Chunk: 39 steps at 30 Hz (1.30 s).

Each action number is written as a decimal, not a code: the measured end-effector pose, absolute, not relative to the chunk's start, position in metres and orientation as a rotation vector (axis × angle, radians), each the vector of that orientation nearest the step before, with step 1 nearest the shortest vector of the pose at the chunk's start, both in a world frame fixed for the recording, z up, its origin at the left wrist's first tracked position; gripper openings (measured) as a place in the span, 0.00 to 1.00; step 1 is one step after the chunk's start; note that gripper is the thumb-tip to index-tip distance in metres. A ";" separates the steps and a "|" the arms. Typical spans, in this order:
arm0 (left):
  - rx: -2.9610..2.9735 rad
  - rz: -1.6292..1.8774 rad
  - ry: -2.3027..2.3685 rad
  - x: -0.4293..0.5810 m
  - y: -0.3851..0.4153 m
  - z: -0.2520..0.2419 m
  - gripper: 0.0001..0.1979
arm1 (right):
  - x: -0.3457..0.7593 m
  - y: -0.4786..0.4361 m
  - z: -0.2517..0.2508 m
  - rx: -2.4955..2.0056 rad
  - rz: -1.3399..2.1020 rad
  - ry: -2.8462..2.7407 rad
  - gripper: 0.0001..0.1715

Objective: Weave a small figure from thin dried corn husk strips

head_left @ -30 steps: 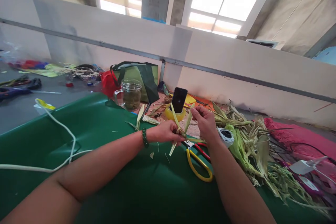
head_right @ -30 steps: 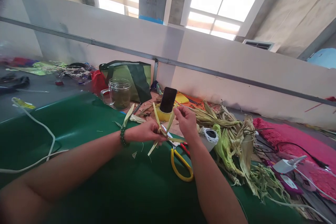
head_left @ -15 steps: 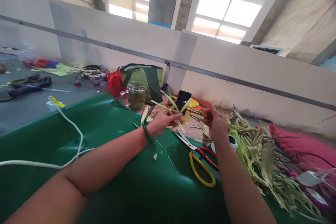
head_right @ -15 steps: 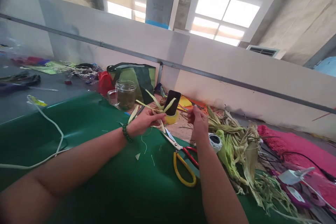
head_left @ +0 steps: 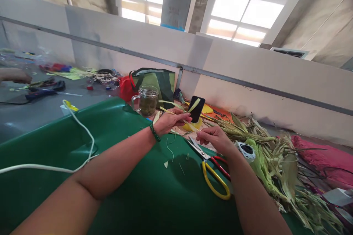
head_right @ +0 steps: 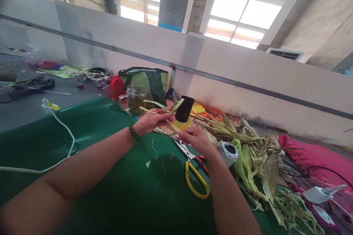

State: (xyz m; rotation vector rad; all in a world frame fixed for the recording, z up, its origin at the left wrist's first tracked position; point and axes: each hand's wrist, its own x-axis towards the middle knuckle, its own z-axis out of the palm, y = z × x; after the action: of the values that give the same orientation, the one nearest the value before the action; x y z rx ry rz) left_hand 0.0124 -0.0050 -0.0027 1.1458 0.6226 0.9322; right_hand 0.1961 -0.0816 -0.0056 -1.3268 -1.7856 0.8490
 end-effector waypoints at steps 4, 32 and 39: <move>1.247 0.880 0.615 0.010 -0.006 -0.001 0.20 | 0.204 -0.080 -0.005 -1.396 0.880 -1.808 0.22; 1.886 0.709 0.533 0.017 -0.017 -0.013 0.14 | 0.216 -0.062 -0.014 -1.141 0.053 -1.142 0.17; 2.263 0.787 0.480 0.025 -0.021 -0.028 0.14 | 0.189 -0.077 -0.016 -1.196 0.063 -1.832 0.07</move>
State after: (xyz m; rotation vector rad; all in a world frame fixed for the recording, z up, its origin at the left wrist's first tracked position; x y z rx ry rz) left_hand 0.0247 -0.0211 -0.0276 2.2629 0.4800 0.7866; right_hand 0.1888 -0.0768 -0.0162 -1.1964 -1.8320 0.0630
